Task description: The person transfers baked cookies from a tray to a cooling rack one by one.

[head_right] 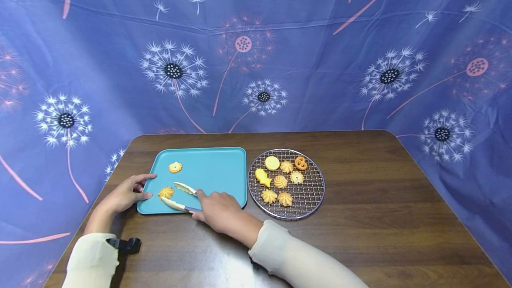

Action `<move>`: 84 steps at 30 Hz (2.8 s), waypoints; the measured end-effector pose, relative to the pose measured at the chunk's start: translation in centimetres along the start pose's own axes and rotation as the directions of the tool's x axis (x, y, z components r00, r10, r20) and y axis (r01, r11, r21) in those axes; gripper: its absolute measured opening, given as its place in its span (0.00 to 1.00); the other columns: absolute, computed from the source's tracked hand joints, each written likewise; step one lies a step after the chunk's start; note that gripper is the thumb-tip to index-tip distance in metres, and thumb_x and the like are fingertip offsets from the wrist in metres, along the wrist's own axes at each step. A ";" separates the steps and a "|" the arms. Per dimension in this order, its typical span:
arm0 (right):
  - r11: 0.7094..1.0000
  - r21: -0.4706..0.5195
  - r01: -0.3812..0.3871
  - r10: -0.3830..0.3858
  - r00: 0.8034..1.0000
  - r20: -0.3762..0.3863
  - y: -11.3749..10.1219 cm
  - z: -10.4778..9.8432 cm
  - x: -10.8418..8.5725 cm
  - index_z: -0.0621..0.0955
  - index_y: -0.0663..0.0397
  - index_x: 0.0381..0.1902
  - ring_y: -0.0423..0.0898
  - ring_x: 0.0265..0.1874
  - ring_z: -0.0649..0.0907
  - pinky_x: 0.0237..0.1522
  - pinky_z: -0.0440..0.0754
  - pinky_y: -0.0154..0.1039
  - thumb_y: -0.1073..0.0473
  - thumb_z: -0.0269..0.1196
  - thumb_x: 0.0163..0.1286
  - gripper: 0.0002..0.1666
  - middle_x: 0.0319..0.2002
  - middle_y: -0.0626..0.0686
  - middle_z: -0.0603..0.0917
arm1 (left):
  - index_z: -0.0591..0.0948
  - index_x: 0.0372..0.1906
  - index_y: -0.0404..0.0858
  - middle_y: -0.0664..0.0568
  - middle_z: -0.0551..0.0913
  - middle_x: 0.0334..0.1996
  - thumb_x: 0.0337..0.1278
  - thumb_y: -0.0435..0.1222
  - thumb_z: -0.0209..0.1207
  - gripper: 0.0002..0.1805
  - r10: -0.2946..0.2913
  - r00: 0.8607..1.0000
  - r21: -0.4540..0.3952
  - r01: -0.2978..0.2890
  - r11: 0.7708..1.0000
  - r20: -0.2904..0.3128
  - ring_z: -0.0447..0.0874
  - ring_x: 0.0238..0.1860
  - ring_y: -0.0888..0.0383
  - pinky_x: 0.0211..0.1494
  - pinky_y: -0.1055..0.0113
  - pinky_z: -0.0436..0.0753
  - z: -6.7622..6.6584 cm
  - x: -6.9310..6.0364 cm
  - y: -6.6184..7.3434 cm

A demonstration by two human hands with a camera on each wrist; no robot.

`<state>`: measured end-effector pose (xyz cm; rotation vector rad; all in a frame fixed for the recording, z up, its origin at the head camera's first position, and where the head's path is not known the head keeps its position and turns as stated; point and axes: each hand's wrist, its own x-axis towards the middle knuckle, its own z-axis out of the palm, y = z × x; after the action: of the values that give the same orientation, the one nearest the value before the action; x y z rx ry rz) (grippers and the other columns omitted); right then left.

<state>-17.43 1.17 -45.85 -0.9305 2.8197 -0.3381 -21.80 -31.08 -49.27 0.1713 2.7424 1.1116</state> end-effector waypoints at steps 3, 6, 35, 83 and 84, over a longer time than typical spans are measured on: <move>1.000 -0.006 -0.001 0.001 1.000 -0.005 -0.5 0.3 0.6 0.71 0.50 0.76 0.51 0.44 0.88 0.41 0.84 0.47 0.36 0.61 0.74 0.40 0.48 0.56 0.88 | 0.72 0.69 0.26 0.38 0.74 0.43 0.61 0.26 0.68 0.32 -0.004 1.000 -0.002 0.004 1.000 0.000 0.72 0.39 0.49 0.40 0.58 0.73 0.0 0.0 0.0; 1.000 -0.004 0.001 -0.001 1.000 -0.011 -0.9 0.5 1.0 0.71 0.49 0.76 0.51 0.43 0.88 0.40 0.84 0.47 0.35 0.61 0.74 0.40 0.47 0.56 0.88 | 0.72 0.70 0.27 0.37 0.73 0.45 0.61 0.27 0.68 0.32 -0.010 1.000 0.000 0.010 1.000 -0.001 0.72 0.40 0.49 0.40 0.58 0.73 -0.1 0.0 0.1; 0.999 0.016 0.029 -0.028 0.998 -0.056 -0.3 0.3 -0.2 0.71 0.50 0.76 0.50 0.37 0.88 0.33 0.83 0.46 0.38 0.60 0.76 0.38 0.43 0.56 0.88 | 0.72 0.69 0.26 0.35 0.74 0.47 0.61 0.26 0.67 0.32 0.000 1.000 0.006 0.000 1.000 0.001 0.73 0.41 0.48 0.41 0.58 0.74 -0.1 -0.1 0.2; 0.997 0.081 0.006 0.015 0.965 -0.261 5.4 -1.2 -10.1 0.74 0.57 0.73 0.56 0.39 0.89 0.39 0.86 0.50 0.44 0.65 0.73 0.37 0.48 0.63 0.88 | 0.72 0.70 0.26 0.36 0.74 0.46 0.62 0.26 0.67 0.32 -0.013 1.000 -0.016 0.013 1.000 0.009 0.72 0.39 0.50 0.39 0.61 0.73 -0.1 0.0 0.0; 0.997 0.083 0.003 0.019 0.963 -0.268 5.5 -1.2 -10.4 0.74 0.56 0.73 0.56 0.39 0.89 0.40 0.86 0.50 0.44 0.66 0.73 0.37 0.48 0.63 0.88 | 0.72 0.70 0.26 0.36 0.73 0.46 0.62 0.26 0.67 0.32 -0.006 1.000 -0.014 0.006 1.000 0.012 0.72 0.39 0.49 0.39 0.61 0.73 -0.2 0.0 -0.1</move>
<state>-12.56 11.94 -45.32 -0.9178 3.0224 -0.6189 -21.81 -31.24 -49.20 0.1673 2.7220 1.1235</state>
